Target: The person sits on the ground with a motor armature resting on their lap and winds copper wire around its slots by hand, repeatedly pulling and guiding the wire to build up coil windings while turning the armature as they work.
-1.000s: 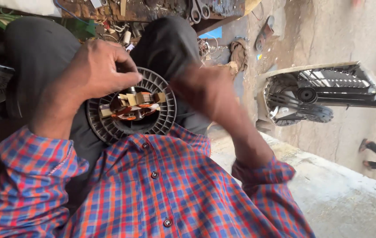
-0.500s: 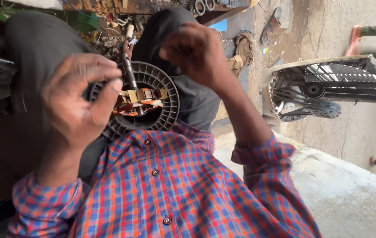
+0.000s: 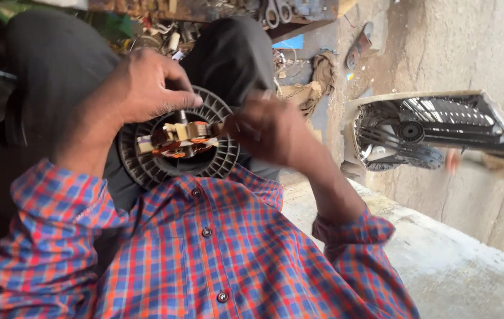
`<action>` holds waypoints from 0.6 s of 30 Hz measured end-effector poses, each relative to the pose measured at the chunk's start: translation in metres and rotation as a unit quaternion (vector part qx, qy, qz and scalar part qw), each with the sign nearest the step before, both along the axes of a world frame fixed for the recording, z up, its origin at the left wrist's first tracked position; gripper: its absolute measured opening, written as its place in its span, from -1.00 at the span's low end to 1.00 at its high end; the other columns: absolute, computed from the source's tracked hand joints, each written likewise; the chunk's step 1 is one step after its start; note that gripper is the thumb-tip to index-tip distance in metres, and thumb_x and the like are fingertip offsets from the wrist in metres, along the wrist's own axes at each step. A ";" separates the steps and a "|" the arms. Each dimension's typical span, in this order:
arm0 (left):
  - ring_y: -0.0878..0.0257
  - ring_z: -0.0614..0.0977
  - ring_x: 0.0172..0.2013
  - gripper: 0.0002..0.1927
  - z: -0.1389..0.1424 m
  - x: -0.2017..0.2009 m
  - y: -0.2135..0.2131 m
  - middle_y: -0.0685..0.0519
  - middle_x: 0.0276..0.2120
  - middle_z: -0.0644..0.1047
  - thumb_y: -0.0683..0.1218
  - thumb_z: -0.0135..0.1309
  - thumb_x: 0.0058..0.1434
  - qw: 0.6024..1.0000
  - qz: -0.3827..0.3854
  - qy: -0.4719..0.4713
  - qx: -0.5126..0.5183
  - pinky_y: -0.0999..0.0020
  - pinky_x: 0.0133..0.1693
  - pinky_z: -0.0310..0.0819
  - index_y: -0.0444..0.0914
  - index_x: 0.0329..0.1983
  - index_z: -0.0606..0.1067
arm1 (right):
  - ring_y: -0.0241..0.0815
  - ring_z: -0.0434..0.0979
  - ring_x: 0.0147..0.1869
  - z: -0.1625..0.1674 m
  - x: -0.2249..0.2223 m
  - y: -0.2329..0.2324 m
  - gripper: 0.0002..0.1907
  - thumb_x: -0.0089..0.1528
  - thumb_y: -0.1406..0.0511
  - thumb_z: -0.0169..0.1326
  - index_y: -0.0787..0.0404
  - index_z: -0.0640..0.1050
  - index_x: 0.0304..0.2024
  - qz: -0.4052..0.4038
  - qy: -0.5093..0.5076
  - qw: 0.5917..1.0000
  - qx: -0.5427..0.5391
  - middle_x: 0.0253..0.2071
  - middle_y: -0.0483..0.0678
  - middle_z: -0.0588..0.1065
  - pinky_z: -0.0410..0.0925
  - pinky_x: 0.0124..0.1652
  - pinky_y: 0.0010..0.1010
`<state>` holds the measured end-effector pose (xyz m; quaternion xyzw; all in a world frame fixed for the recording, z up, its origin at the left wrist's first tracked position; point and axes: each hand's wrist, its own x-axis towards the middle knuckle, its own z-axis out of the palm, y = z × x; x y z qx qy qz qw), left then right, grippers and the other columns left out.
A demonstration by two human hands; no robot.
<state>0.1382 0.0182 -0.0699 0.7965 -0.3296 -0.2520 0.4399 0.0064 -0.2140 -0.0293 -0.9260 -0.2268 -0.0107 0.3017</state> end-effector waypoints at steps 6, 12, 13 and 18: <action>0.12 0.59 -0.34 -0.87 0.086 -0.026 0.005 -0.03 -0.26 0.62 -0.07 0.27 0.21 0.994 0.084 0.047 -0.052 0.21 -0.26 0.45 -0.19 -0.23 0.69 | -0.09 0.50 -0.28 0.027 -0.041 0.030 -0.78 0.17 0.35 0.23 0.28 0.59 -0.13 0.200 0.015 0.980 -0.012 -0.30 -0.04 0.45 0.39 -0.31 -0.23; -0.20 0.13 0.43 -0.89 0.054 -0.112 0.021 -0.10 0.39 0.29 -0.14 0.36 0.18 0.943 0.087 -0.306 -0.099 -0.14 0.41 0.11 -0.16 -0.24 0.67 | 0.00 0.49 -0.26 0.050 0.032 0.022 -0.85 0.26 0.29 0.28 0.21 0.58 -0.21 0.198 -0.051 0.978 0.034 -0.33 -0.03 0.44 0.33 -0.31 -0.15; -0.18 0.03 0.51 -0.88 0.038 -0.119 0.026 -0.10 0.46 0.23 -0.12 0.39 0.21 0.946 0.115 -0.289 -0.098 -0.14 0.48 0.03 -0.13 -0.24 0.65 | 0.00 0.50 -0.23 0.034 0.049 0.021 -0.87 0.31 0.31 0.27 0.21 0.59 -0.17 0.179 -0.016 0.979 0.094 -0.29 -0.03 0.46 0.36 -0.26 -0.19; -0.21 0.25 0.40 -0.88 0.018 -0.120 0.038 -0.22 0.35 0.30 -0.18 0.33 0.22 0.916 0.155 -0.344 -0.133 -0.13 0.42 0.20 -0.21 -0.28 0.58 | 0.00 0.58 -0.29 -0.031 0.074 0.013 -0.82 0.22 0.31 0.37 0.26 0.62 -0.28 -0.009 0.037 0.989 0.146 -0.32 0.02 0.56 0.42 -0.29 -0.26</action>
